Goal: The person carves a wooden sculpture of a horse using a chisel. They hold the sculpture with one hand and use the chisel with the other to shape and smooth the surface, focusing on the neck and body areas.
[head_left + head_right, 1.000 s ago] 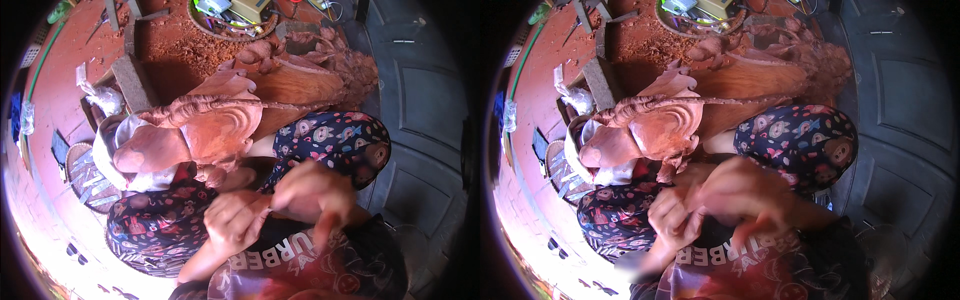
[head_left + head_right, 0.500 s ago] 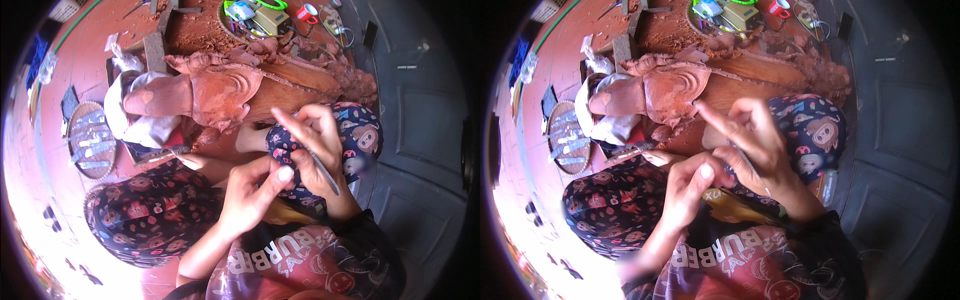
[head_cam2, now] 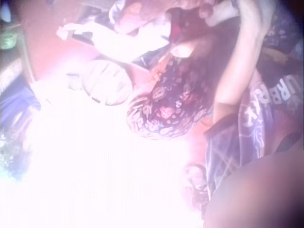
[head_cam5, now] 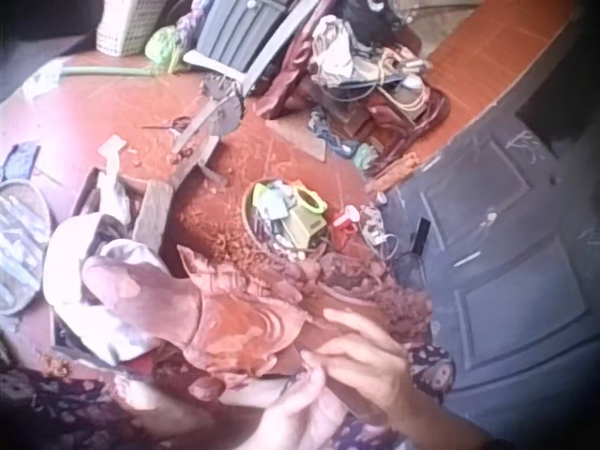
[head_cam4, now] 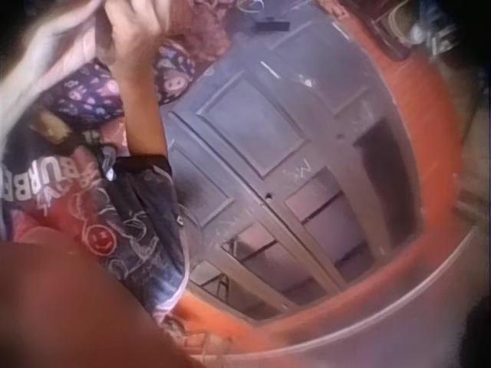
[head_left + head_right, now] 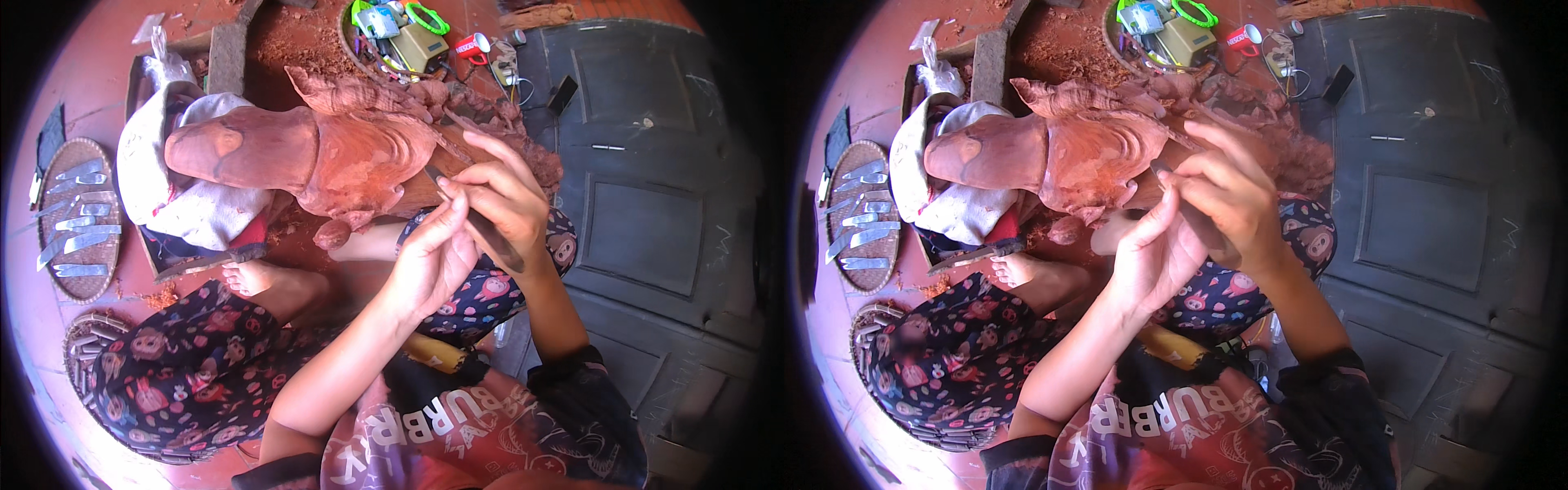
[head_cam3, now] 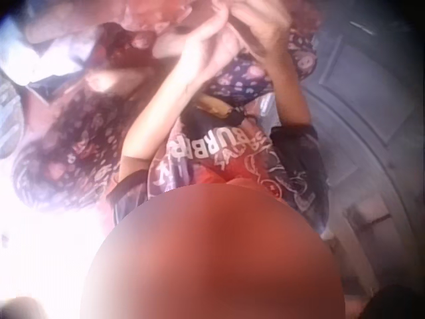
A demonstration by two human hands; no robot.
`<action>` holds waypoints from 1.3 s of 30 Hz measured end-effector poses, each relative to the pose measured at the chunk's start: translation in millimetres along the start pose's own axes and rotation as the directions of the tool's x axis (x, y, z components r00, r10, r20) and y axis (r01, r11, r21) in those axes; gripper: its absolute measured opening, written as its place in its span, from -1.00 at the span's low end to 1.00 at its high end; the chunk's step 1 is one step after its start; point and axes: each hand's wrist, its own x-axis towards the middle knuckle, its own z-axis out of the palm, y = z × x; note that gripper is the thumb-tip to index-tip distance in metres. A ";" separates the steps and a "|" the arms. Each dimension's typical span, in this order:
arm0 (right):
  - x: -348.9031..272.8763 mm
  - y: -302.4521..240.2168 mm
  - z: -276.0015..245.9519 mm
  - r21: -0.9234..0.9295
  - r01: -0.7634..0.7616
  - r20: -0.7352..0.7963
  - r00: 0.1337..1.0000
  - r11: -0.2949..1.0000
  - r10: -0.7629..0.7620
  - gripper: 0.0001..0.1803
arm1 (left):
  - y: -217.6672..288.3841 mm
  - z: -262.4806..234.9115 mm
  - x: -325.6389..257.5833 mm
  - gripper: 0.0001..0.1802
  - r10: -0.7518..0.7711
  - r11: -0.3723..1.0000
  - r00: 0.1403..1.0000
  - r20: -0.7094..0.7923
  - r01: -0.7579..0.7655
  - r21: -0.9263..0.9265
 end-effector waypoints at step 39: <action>26.6 -23.8 15.3 0.031 -0.288 0.180 0.944 0.957 0.278 -0.77 | 26.2 5.5 -7.9 -0.45 -0.040 0.980 0.996 -0.085 0.023 -0.198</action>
